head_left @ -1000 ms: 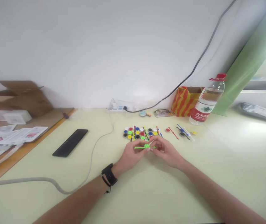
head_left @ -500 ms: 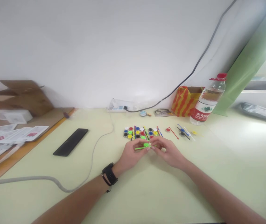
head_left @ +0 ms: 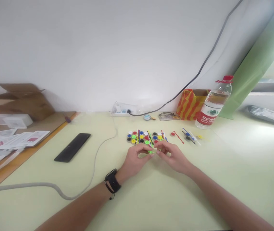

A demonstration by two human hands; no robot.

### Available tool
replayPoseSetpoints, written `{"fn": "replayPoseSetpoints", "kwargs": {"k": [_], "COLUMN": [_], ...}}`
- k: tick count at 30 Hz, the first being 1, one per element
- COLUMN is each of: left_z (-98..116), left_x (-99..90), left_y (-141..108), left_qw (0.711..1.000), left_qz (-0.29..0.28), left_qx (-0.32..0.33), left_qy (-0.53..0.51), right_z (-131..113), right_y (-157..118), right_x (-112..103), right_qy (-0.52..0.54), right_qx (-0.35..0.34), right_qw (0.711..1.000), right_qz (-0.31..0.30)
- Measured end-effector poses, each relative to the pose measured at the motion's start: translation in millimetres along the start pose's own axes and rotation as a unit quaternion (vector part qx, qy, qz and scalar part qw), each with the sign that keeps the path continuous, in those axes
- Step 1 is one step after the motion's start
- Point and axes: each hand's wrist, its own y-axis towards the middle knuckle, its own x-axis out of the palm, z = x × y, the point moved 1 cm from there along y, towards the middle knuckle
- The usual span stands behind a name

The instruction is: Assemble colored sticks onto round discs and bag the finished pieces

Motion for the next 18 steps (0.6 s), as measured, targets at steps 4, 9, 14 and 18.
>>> {"fn": "replayPoseSetpoints", "kwargs": {"k": [4,9,14,18], "left_z": [2.5,6.3,6.9,8.2], "left_x": [0.7,0.3,0.2,1.8], "left_y": [0.2,1.1,0.8,0.4], "left_qw": [1.000,1.000,0.999,0.998], "left_qz": [-0.005,-0.018,-0.040,-0.045], "left_qx": [0.002,-0.012,-0.019,-0.021], "left_qy": [0.015,0.005,-0.006,-0.028], "right_z": [2.5,1.4,-5.3,-3.8], "right_y": [0.7,0.9,0.3,1.1], "right_x": [0.5,0.1,-1.9,-2.1], "right_qy": [0.066,0.095,0.099,0.108], "right_qx": [0.021,0.040,0.044,0.046], "right_qw": [0.997,0.994,0.994,0.993], "right_qz": [-0.017,-0.020,-0.019,-0.006]}}
